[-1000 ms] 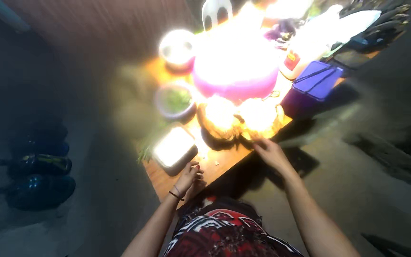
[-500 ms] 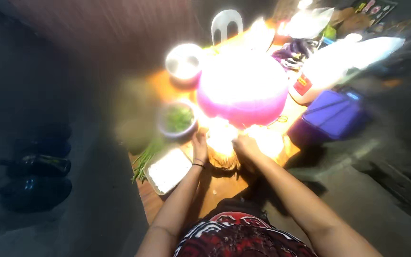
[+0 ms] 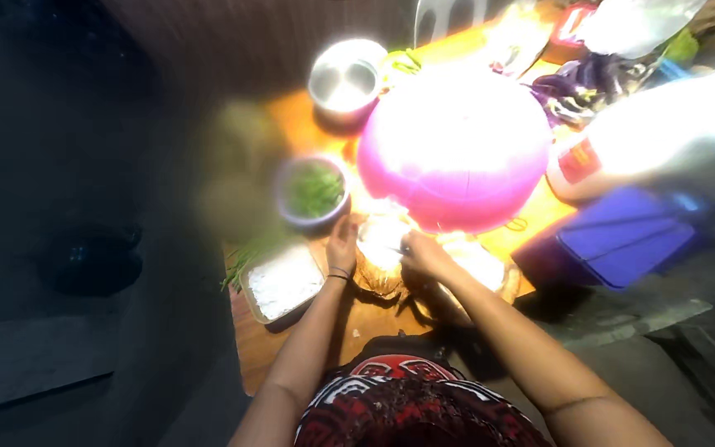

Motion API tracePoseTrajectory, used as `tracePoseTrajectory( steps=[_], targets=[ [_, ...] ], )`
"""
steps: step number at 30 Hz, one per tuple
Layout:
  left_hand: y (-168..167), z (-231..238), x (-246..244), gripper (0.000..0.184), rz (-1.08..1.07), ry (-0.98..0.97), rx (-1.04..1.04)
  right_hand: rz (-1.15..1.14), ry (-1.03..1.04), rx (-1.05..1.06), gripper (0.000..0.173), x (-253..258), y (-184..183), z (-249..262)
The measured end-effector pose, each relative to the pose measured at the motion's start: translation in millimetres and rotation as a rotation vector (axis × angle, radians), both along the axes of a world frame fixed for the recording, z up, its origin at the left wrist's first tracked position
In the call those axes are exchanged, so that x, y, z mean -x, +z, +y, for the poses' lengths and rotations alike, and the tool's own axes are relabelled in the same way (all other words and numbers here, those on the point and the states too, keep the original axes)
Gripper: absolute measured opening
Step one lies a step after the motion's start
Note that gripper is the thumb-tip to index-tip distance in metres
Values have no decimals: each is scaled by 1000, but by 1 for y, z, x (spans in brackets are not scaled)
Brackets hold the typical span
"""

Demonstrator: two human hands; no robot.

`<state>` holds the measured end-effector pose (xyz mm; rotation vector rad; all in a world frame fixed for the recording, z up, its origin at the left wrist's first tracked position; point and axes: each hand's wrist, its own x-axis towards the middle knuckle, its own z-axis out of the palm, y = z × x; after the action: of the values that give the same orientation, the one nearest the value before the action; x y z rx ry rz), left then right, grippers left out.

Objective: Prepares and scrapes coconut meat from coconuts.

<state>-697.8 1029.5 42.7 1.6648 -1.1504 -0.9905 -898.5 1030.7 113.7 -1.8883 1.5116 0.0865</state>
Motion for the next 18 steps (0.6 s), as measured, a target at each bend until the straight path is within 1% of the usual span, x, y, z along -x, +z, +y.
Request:
tracePoseTrajectory(
  steps=[2,4,6,9,11,13,15,18],
  targets=[
    [1,-1,0,47,-9,0,20,11,-31,-41,30,-2,6,-2],
    [7,-2,1,46,-4,-8,31,32,-39,-22,37,-4,9,-2],
    [13,-2,3,44,-1,-2,21,57,-20,31,37,-10,9,0],
    [11,-4,1,41,-21,13,43,96,109,34,37,-12,-3,6],
    [7,-6,0,40,-21,9,64,121,190,-12,32,3,-4,5],
    [7,-7,-1,40,-19,-12,83,130,231,-20,25,21,4,-7],
    [12,-7,2,40,-18,-19,66,112,198,16,24,25,14,-18],
    [11,-6,3,40,-18,-3,48,71,133,95,32,5,14,-17]
  ],
)
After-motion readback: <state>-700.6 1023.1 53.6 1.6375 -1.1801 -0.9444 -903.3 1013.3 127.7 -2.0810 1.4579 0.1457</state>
